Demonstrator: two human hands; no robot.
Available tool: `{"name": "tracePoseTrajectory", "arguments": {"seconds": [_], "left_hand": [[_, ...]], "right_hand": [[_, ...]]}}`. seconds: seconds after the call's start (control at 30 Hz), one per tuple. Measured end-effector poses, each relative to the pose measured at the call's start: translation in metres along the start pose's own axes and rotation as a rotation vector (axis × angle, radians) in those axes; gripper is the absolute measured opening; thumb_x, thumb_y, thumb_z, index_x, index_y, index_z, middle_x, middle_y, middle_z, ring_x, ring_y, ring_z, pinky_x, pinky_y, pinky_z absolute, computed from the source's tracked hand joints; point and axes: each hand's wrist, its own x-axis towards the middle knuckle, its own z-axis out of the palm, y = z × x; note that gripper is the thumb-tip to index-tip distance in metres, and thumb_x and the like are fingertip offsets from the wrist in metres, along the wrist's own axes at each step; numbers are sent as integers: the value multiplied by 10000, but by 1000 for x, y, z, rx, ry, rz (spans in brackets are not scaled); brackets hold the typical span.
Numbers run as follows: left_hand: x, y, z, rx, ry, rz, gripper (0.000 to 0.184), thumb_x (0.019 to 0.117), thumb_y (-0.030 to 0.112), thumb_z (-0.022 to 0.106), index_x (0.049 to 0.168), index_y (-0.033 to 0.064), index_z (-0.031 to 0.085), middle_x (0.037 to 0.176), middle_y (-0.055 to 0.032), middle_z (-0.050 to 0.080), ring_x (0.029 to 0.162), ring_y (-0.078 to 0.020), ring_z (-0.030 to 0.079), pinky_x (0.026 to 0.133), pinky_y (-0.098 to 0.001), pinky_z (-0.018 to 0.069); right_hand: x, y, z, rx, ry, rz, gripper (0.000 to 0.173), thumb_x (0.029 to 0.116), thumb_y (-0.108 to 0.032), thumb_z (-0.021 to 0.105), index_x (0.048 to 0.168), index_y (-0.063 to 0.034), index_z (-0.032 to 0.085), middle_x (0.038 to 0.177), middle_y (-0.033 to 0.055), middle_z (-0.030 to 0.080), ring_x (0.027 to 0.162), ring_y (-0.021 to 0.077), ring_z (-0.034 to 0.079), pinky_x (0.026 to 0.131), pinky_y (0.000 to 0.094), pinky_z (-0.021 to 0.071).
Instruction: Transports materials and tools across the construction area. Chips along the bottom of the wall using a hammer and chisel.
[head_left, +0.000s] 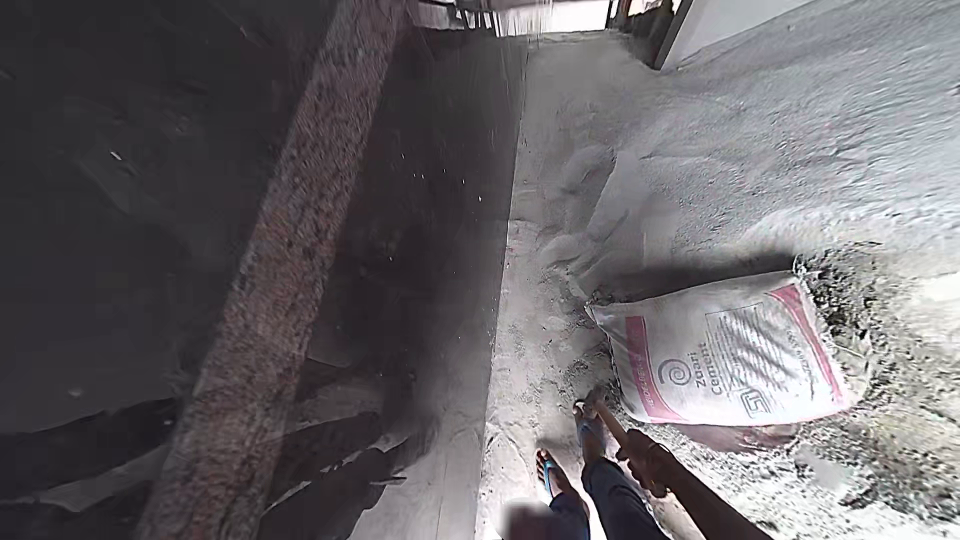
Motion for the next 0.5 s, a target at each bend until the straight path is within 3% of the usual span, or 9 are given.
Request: {"name": "tracePoseTrajectory", "arguments": {"seconds": [0.07,0.17,0.23,0.3,0.33,0.37,0.4,0.47,0.5], "left_hand": [[15,39,-28,-106,56,134,281,982,126,546,1057,-115,668,997,-249,694,974,-332,668,923,-487,531],[47,81,-56,-12,7,153,358,1026,170,513,1234,-90,646,1188,-273,672,1141,-373,649,1026,-512,499],[76,104,-65,-116,-11,92,331,1035,179,510,1232,-54,637,1177,-231,656,1045,-297,650,920,-450,534],[99,131,-80,-280,-58,92,309,1043,137,500,1234,-76,615,1189,-211,628,976,-224,635,857,-362,540],[120,149,-90,-355,-75,82,328,1048,130,490,1291,-75,570,1091,-174,631,872,-173,619,766,-317,533],[143,170,-100,-387,-107,79,340,1044,117,500,1316,-76,568,1135,-195,643,903,-185,626,799,-333,538],[159,187,-103,-416,-141,50,359,1042,115,508,1347,-68,557,1171,-193,650,924,-178,633,820,-329,543],[185,210,-109,-498,-179,-44,414,1049,126,505,1432,-27,478,993,-122,639,732,-113,575,657,-277,506],[203,226,-112,-459,-176,-28,402,1045,128,513,1412,-33,492,992,-109,641,733,-109,586,652,-271,513]], "right_hand": [[-42,-17,-28,92,-1,-77,283,1049,-273,574,1244,-72,531,753,66,568,554,166,550,531,347,499],[-98,-53,-73,151,-14,-178,352,1061,-331,583,1291,-83,484,764,65,552,557,175,555,539,357,514],[-118,-79,-109,160,14,-211,431,1036,-390,625,1319,-101,477,776,67,564,576,183,575,564,365,534],[-120,-102,-145,96,50,-208,426,1026,-286,646,1353,-67,480,840,104,604,627,201,615,611,382,556],[-115,-122,-167,13,84,-186,390,1006,-213,651,1325,-34,513,901,138,650,684,224,659,659,408,579],[-110,-147,-193,-82,128,-145,351,988,-189,650,1280,-22,550,940,148,668,729,235,677,691,423,586],[-109,-169,-218,-175,172,-88,329,978,-209,654,1236,-17,584,961,159,672,757,252,680,707,444,581],[-112,-217,-250,-304,225,-24,317,971,-283,654,1152,-25,621,955,151,675,768,250,681,701,443,572],[-113,-246,-270,-336,253,-33,335,965,-292,657,1159,-20,622,982,163,678,799,267,687,724,460,570]]}}
